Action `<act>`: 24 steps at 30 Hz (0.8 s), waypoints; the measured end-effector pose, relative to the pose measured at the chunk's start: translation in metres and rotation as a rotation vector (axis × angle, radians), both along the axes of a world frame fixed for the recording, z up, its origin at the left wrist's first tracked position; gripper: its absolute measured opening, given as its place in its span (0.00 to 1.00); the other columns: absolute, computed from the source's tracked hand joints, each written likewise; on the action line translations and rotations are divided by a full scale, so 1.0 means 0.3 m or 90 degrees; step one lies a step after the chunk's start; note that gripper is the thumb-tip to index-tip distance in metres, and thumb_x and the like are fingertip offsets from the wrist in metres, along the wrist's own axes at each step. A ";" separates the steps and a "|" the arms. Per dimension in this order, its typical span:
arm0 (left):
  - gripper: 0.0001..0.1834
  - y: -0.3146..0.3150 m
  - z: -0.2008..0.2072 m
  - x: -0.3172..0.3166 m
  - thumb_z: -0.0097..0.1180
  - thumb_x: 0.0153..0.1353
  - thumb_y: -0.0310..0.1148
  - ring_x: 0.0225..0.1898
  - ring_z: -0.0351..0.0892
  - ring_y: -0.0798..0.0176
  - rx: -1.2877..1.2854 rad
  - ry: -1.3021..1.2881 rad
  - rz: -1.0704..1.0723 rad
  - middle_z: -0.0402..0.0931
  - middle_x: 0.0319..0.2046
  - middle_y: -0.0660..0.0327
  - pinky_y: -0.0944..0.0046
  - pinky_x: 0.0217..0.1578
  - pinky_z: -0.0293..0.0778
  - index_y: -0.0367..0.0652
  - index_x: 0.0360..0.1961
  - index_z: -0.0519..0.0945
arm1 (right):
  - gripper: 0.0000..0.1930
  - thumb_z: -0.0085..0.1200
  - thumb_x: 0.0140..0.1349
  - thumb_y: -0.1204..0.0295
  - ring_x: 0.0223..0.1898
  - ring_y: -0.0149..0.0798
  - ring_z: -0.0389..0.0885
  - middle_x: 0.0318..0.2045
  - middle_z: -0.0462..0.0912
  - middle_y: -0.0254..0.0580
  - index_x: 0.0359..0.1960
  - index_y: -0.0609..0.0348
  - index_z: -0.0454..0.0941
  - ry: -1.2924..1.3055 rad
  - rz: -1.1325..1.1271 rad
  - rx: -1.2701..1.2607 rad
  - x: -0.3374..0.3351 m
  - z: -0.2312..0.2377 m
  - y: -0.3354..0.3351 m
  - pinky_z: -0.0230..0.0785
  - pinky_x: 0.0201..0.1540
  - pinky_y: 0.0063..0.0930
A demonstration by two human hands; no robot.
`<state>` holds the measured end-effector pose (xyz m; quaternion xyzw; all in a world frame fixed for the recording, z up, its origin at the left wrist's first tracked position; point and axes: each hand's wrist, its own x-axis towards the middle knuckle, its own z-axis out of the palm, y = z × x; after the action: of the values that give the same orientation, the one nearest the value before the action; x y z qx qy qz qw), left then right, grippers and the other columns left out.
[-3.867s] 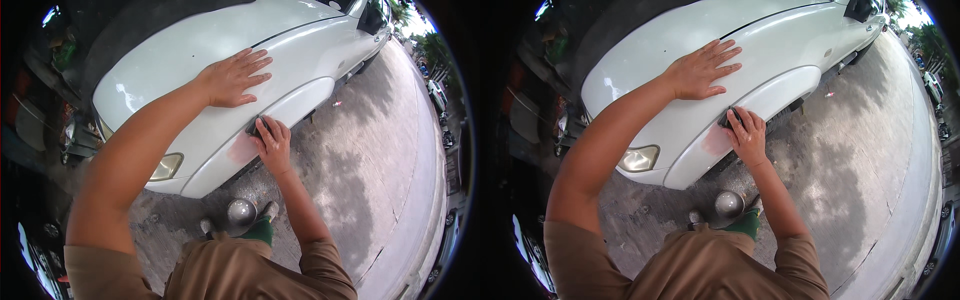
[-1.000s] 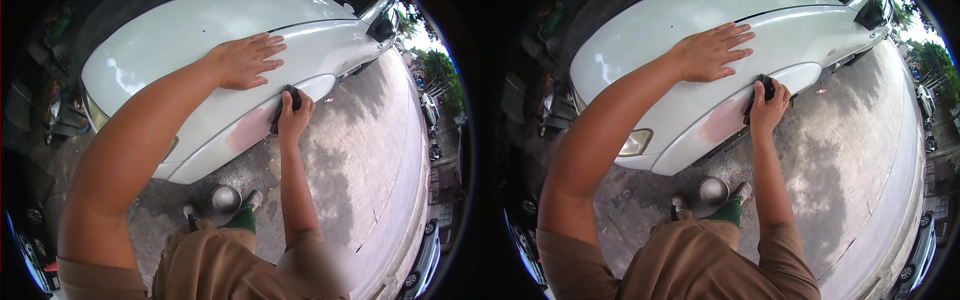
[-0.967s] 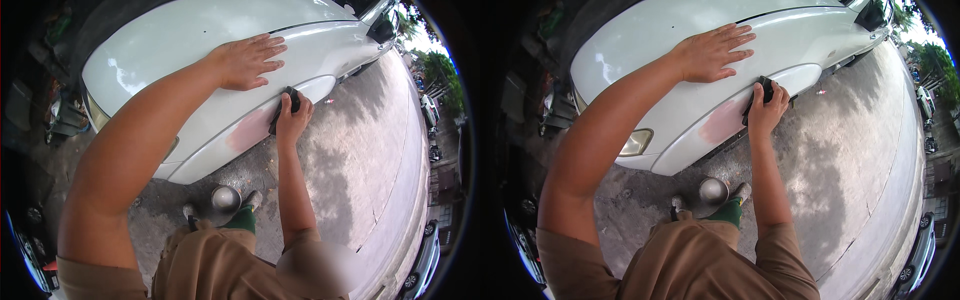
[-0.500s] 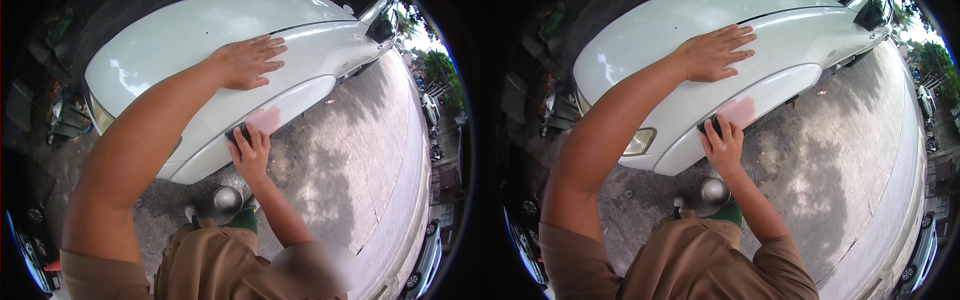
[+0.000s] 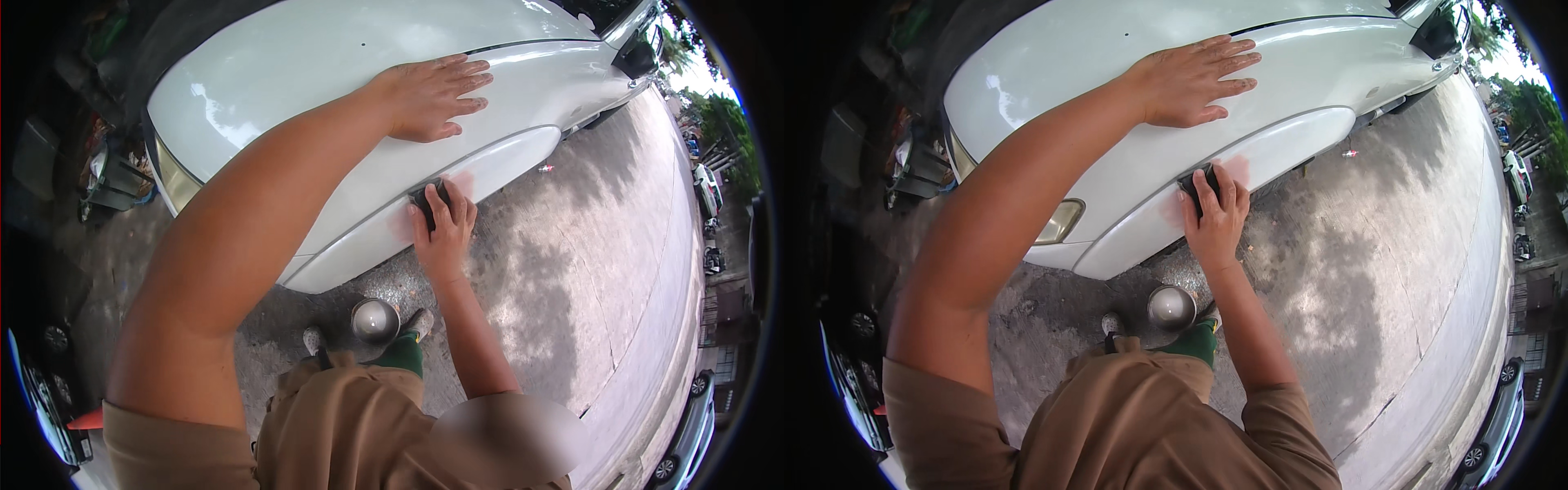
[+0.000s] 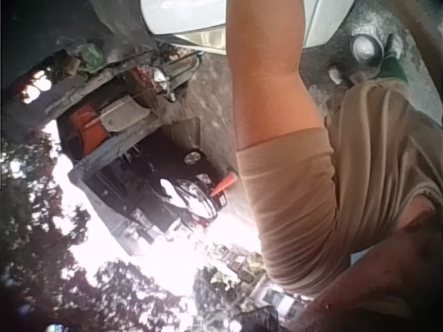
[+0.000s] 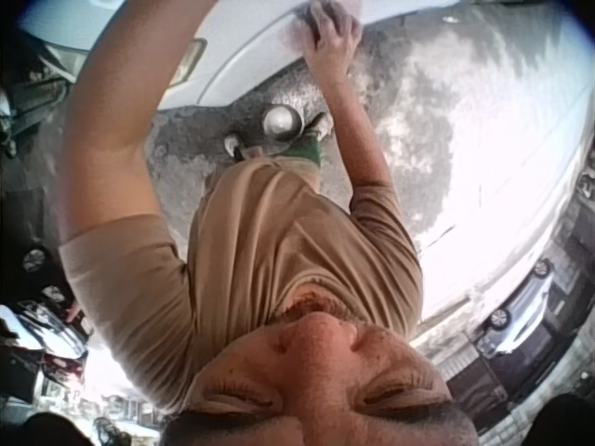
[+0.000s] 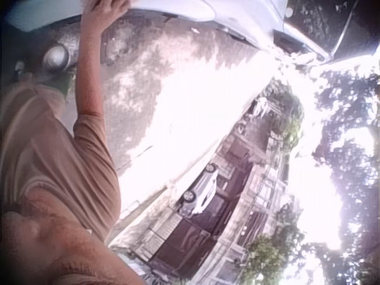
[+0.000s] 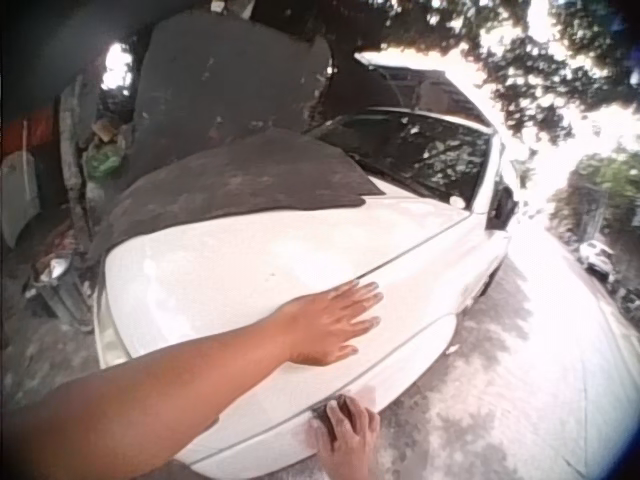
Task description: Using a sanding block and water to wet-sand a patch of body filler on a car fender.
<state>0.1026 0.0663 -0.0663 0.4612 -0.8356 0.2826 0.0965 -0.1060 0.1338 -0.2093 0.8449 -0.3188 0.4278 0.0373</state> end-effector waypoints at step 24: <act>0.30 0.002 -0.011 0.012 0.46 0.74 0.52 0.81 0.41 0.63 0.002 0.001 -0.007 0.48 0.80 0.65 0.56 0.82 0.36 0.57 0.74 0.67 | 0.21 0.69 0.56 0.64 0.54 0.53 0.76 0.57 0.79 0.44 0.51 0.53 0.84 0.118 -0.061 0.056 -0.013 0.146 -0.003 0.70 0.58 0.50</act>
<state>0.1062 0.0670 -0.0696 0.4572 -0.8383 0.2803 0.0977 -0.1098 0.1328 -0.1657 0.8655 -0.3728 0.3309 0.0499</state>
